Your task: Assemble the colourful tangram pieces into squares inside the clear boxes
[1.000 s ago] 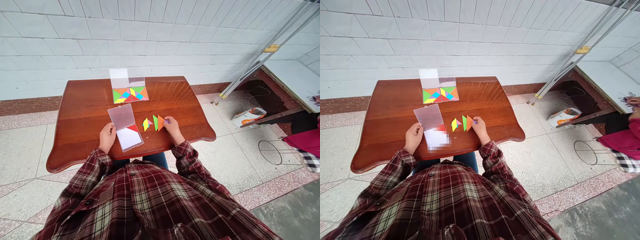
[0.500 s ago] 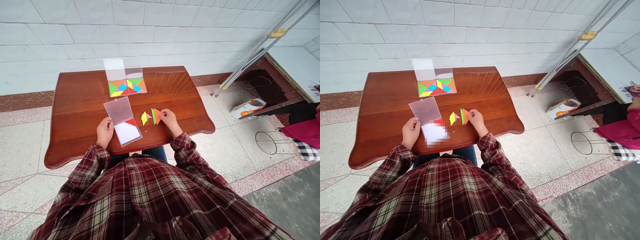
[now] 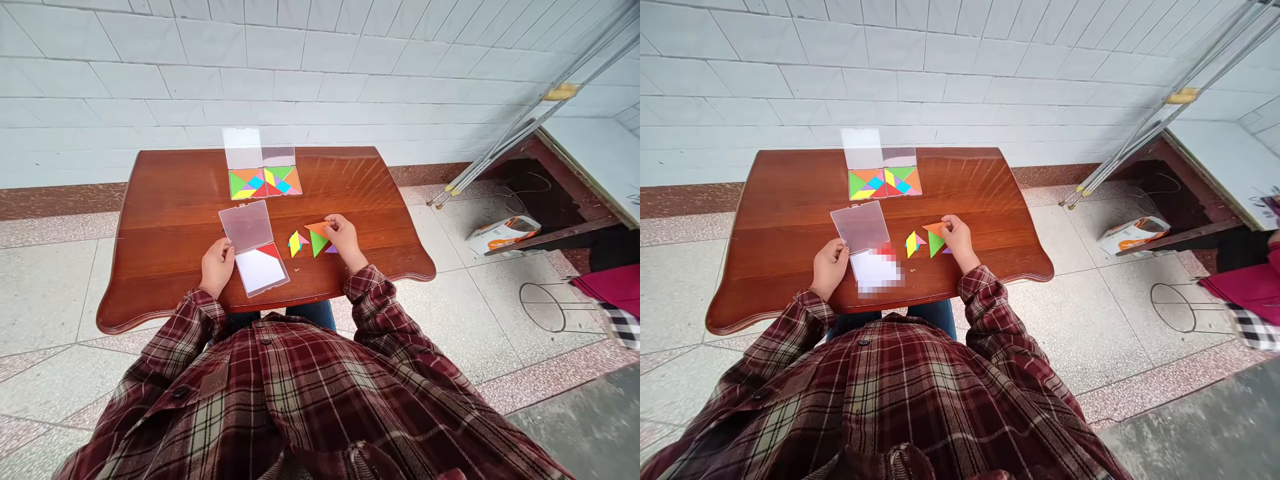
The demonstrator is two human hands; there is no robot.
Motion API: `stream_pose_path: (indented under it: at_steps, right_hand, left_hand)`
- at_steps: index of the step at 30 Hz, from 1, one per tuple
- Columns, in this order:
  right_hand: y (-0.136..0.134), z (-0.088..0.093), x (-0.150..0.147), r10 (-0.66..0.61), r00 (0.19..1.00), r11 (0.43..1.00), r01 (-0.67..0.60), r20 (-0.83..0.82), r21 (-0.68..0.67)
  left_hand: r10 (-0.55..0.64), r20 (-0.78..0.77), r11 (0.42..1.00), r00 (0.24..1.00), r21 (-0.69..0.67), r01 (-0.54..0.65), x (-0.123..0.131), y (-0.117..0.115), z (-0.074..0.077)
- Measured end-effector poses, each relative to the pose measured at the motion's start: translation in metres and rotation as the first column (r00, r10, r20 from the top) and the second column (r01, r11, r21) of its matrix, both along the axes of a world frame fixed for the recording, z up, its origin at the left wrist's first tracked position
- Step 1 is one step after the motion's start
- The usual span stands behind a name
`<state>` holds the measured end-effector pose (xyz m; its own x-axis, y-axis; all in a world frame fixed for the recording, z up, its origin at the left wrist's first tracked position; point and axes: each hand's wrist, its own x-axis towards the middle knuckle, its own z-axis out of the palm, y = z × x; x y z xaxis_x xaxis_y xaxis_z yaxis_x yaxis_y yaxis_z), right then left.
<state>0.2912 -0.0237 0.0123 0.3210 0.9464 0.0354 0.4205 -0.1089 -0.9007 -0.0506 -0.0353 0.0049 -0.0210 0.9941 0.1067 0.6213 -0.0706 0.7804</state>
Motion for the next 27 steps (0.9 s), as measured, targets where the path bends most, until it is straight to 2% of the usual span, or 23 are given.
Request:
stream_pose_path:
  at_steps: [4,9,13,19,21,24,27]
  right_hand:
    - [-0.003,0.010,-0.006,0.023,1.000,0.998,-0.023,0.009,0.063]
    - [-0.005,0.014,-0.009,-0.007,0.999,0.998,0.004,0.053,0.058]
    - [-0.007,0.014,-0.007,-0.027,0.992,0.999,0.022,0.124,0.035]
    - [-0.017,0.026,-0.002,-0.085,0.961,0.990,0.052,0.265,0.129]
    - [-0.023,0.036,-0.006,-0.034,0.963,0.990,-0.004,0.267,0.139]
    - [-0.031,0.053,-0.021,0.148,0.960,0.978,-0.178,0.237,0.109]
    - [-0.038,0.066,-0.047,0.396,0.898,0.911,-0.410,0.193,0.037]
  left_hand:
    - [-0.004,0.002,1.000,1.000,0.001,0.004,0.000,0.000,-0.002]
    - [-0.006,0.003,1.000,1.000,0.001,0.006,0.002,0.000,0.001]
    - [0.004,0.006,1.000,1.000,0.004,-0.004,0.003,0.000,0.004]
    - [-0.003,-0.005,1.000,1.000,0.003,0.003,0.003,0.000,0.004]
    - [-0.005,-0.009,1.000,1.000,0.013,0.005,0.003,0.000,0.004]
    - [-0.004,-0.021,0.999,1.000,0.040,0.005,0.003,0.001,0.001]
    - [-0.015,0.004,0.999,1.000,0.047,0.015,0.004,0.002,-0.001]
